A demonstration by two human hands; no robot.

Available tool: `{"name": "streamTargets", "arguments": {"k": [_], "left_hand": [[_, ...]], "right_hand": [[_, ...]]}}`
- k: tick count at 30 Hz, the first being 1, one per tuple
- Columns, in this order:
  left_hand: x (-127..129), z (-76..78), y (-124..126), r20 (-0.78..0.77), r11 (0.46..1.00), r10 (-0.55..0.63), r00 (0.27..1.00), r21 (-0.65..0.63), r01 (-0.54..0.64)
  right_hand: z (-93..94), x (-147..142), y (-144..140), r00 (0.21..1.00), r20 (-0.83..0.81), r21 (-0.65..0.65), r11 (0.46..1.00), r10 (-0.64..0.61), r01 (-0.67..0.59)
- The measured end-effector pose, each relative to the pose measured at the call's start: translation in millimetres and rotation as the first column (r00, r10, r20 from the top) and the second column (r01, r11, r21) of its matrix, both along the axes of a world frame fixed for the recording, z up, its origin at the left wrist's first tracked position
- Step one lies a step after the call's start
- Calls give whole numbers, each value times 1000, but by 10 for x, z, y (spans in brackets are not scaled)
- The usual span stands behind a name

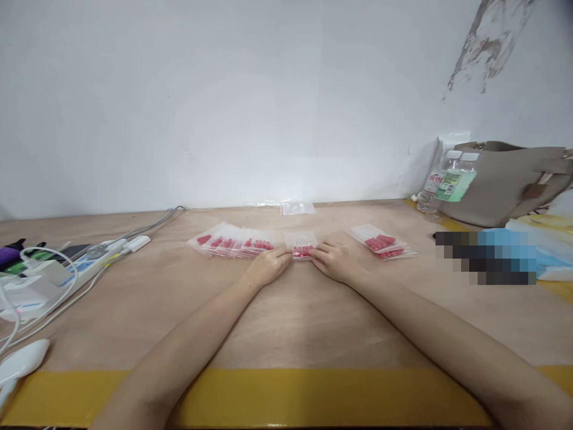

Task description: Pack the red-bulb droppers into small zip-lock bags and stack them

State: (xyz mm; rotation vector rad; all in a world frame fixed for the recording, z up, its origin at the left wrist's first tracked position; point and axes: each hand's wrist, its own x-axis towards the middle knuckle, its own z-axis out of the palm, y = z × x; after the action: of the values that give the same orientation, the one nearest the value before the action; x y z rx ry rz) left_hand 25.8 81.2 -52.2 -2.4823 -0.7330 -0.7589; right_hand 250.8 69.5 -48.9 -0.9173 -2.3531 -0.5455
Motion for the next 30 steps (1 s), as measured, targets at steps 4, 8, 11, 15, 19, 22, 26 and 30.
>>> {"name": "streamTargets", "arguments": {"k": [4,8,11,15,19,22,26,30], "left_hand": [[14,7,-7,-2,1000,-14,1000,14,14],[-5,17,-6,-15,1000,-8,1000,26,9],[-8,21,-4,-29,1000,-3,1000,25,4],[0,18,-9,-28,1000,8,1000,22,-8],[-9,8,-8,-10,999,23,1000,27,-23],[-10,1,0,-3,999,21,1000,29,-21],[8,-1,0,-2,999,10,1000,31,-10],[20,19,-18,-5,999,8,1000,47,-8]], "right_hand": [[-11,-274,34,999,50,29,1000,3,-5],[-8,-420,77,991,129,70,997,-22,13],[-10,-430,103,986,168,116,993,-2,-18],[-17,-380,119,986,165,197,979,20,-52],[-1,-174,93,987,162,273,960,12,-57],[4,68,60,983,179,284,959,-50,-3],[-28,271,52,975,165,253,962,-152,107],[-48,269,49,973,152,191,971,-171,141]]}}
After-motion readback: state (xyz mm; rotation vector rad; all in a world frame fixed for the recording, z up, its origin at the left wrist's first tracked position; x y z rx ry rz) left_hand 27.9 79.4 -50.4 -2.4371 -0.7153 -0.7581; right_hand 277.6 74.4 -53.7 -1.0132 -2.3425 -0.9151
